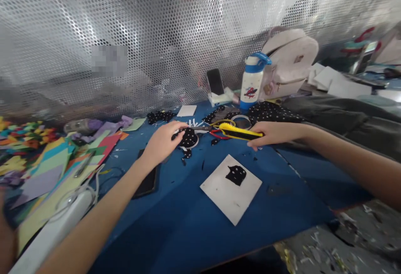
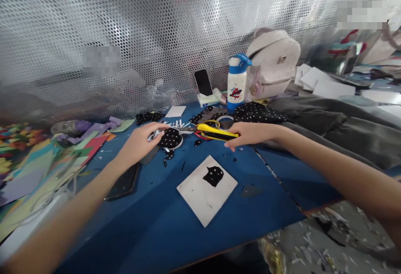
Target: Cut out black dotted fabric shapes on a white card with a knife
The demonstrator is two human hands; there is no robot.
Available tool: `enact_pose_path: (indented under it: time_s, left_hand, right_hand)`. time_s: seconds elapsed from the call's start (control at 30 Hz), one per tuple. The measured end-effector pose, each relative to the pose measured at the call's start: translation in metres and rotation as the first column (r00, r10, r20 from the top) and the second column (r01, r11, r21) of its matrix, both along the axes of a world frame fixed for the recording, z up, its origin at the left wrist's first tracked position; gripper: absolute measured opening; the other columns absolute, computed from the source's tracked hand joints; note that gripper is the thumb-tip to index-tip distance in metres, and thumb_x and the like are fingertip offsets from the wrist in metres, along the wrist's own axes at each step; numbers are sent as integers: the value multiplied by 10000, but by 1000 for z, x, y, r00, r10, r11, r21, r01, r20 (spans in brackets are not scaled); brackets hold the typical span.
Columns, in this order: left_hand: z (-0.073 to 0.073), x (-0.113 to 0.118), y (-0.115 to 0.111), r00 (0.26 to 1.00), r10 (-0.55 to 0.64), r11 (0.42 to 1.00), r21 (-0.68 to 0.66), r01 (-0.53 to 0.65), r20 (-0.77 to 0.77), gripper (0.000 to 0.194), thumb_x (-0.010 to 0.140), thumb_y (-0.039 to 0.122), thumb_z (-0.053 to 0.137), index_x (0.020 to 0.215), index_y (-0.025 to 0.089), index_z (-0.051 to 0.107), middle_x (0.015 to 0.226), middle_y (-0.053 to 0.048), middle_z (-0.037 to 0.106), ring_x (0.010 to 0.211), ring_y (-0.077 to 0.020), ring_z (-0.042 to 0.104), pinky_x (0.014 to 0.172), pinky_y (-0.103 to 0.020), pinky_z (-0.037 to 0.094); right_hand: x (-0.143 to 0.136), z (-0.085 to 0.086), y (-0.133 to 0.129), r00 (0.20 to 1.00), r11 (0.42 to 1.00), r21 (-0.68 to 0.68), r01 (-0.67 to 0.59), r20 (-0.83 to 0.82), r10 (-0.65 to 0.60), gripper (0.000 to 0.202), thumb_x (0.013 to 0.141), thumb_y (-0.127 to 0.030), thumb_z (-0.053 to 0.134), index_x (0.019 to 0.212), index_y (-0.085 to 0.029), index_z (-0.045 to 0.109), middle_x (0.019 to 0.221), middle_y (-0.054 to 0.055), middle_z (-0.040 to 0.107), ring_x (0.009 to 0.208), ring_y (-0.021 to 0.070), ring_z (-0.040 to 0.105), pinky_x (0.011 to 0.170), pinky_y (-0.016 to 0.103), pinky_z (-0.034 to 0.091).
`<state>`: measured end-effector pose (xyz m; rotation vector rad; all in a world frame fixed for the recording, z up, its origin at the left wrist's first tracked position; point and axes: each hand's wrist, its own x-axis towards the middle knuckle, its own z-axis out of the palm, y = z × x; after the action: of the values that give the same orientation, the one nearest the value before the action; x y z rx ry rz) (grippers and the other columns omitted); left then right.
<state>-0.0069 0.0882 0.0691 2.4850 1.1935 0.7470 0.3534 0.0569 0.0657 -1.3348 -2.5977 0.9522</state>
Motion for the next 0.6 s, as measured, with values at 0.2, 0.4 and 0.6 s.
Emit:
enact_pose_path:
  time_s: [0.2, 0.4, 0.6]
  left_hand:
    - [14, 3, 59, 968, -101, 992, -90, 83, -228, 274, 969, 329, 608, 1180, 156, 611, 1218, -89, 619, 1073, -235, 626, 927, -457, 522]
    - [4, 12, 86, 942, -96, 985, -167, 44, -320, 292, 967, 332, 612, 1198, 153, 597, 1191, -87, 621, 1009, -219, 644, 863, -422, 553]
    - [-8, 13, 98, 938, -64, 981, -196, -5, -342, 298, 968, 334, 609, 1207, 156, 592, 1200, -87, 616, 1011, -221, 641, 858, -418, 555]
  right_hand:
    - [-8, 5, 22, 978, 1000, 17, -4, 208, 1, 368, 801, -521, 669, 709, -165, 672, 649, 28, 639, 595, 170, 553, 576, 292, 355]
    - [-24, 18, 59, 952, 948, 272, 164, 209, -225, 222, 907, -357, 594, 912, -147, 667, 913, 107, 684, 865, 229, 621, 713, 324, 434]
    - [-72, 1, 99, 932, 980, 164, 115, 325, -164, 303, 951, -342, 593, 1189, -155, 600, 1190, 88, 626, 1013, 212, 638, 862, 416, 558]
